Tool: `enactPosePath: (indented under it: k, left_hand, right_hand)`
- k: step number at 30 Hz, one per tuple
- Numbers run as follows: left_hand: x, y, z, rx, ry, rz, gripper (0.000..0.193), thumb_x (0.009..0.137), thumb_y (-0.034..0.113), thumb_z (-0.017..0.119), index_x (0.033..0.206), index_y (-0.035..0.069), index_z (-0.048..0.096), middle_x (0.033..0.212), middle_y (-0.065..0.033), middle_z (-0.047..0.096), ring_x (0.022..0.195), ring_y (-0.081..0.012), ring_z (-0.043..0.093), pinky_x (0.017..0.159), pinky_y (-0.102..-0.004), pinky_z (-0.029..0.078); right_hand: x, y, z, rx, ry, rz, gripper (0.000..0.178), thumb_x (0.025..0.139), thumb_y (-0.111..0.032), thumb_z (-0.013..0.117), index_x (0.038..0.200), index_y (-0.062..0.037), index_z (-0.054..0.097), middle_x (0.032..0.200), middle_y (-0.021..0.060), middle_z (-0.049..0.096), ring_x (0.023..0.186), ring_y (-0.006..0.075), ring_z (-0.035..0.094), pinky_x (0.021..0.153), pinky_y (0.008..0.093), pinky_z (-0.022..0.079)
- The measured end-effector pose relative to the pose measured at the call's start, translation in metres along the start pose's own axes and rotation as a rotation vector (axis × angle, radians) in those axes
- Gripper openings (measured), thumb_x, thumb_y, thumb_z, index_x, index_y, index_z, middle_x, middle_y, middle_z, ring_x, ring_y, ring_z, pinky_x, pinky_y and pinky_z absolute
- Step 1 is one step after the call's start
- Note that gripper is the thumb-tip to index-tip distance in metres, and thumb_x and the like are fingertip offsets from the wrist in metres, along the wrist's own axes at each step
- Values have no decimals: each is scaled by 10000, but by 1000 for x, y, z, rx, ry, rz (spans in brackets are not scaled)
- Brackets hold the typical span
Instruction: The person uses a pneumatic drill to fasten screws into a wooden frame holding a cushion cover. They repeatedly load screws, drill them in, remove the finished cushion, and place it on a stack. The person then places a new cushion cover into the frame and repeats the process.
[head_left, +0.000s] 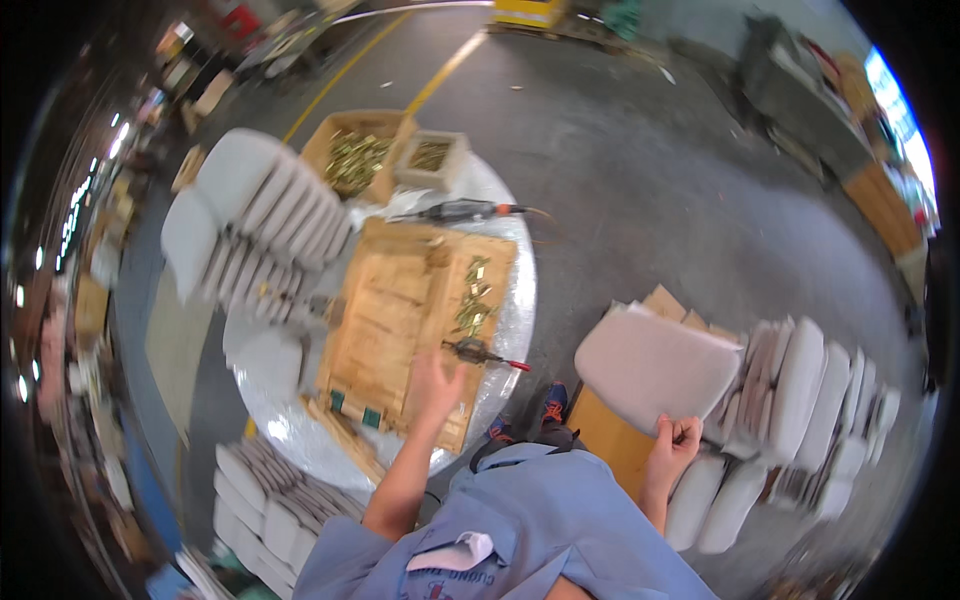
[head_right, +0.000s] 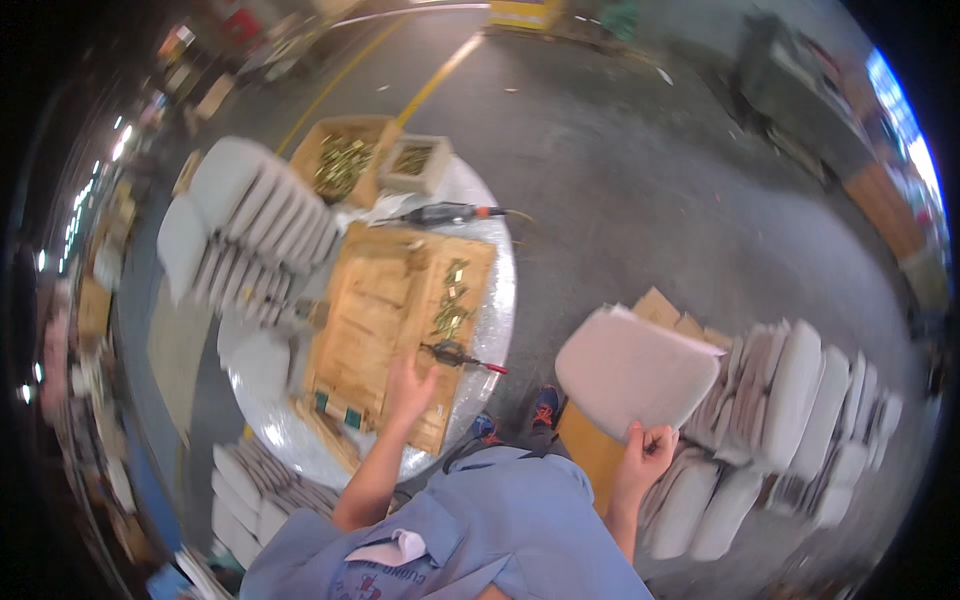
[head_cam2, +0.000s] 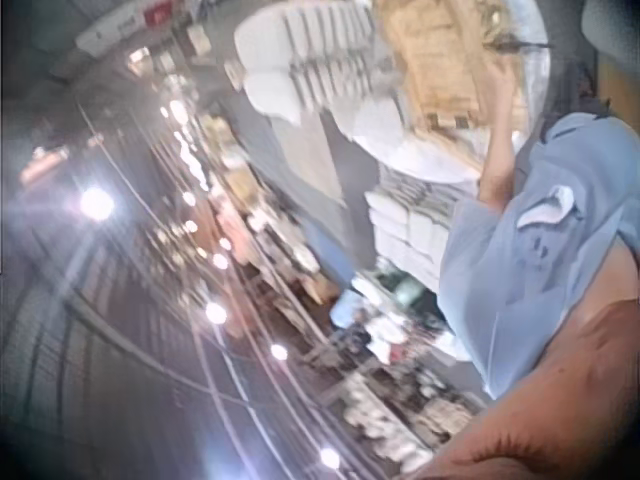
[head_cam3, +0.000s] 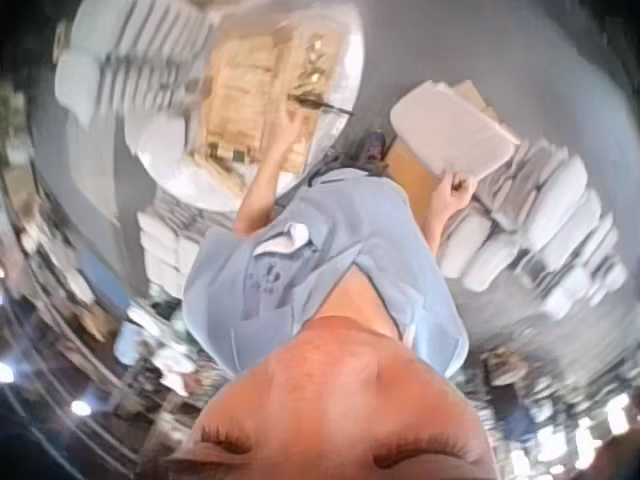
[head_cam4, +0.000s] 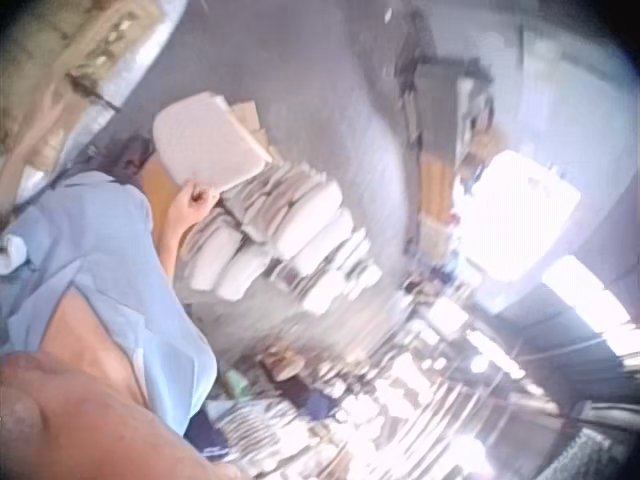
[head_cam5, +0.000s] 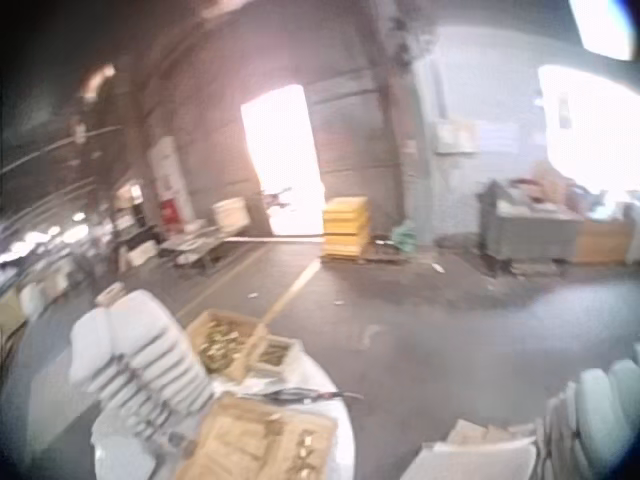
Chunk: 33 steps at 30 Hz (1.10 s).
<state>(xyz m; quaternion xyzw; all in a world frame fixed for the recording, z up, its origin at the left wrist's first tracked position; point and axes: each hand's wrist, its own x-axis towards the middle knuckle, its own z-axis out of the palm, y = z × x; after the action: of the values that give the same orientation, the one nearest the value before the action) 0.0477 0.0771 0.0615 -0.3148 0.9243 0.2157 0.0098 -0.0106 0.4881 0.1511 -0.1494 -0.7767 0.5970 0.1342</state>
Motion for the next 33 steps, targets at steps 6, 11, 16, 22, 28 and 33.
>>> enactPosePath:
  k: [6,11,16,22,28,33]
  left_hand:
    - [-50,109,-42,-1947,-781,-190,744,1058,528,626,1592,41,451,1470,-180,613,1350,-319,605,1144,-509,488]
    - [-5,98,-114,-2081,-520,-258,779,963,418,747,1570,26,455,1461,-196,620,1297,-324,643,1108,-494,526]
    - [3,16,-147,-1853,-486,-75,879,795,235,857,1550,-8,478,1440,-193,637,1286,-315,650,1094,-462,531]
    - [-15,-32,-175,-1770,-535,118,811,821,171,873,1523,-25,518,1404,-163,658,1257,-252,654,1054,-397,536]
    - [16,-52,-160,-1459,-518,32,691,898,368,873,1452,33,632,1295,-101,721,1140,-192,687,976,-332,558]
    - [8,-149,-88,-763,-158,-22,420,1043,442,681,1234,81,781,1122,-89,797,1073,-268,728,1010,-410,559]
  right_hand:
    - [-70,-114,39,134,-246,-367,424,897,17,812,729,-106,442,897,39,534,778,167,519,694,337,432]
    - [-96,-117,61,-74,-1063,-612,162,899,-18,820,868,-66,668,1134,110,715,967,231,709,803,384,550]
    - [-73,-53,86,315,-899,421,485,1043,-423,669,1339,-40,637,1305,116,702,1162,286,703,982,430,581]
    - [-32,-80,184,792,-912,345,1034,980,-869,395,1589,-35,462,1486,155,614,1335,306,614,1070,421,563]
    - [-41,-132,241,200,-895,545,871,889,-523,761,1522,15,500,1349,209,646,1229,337,646,1015,424,571]
    - [-60,-87,278,288,-913,575,715,844,-258,769,1452,29,524,1292,200,655,1187,322,660,1014,454,565]
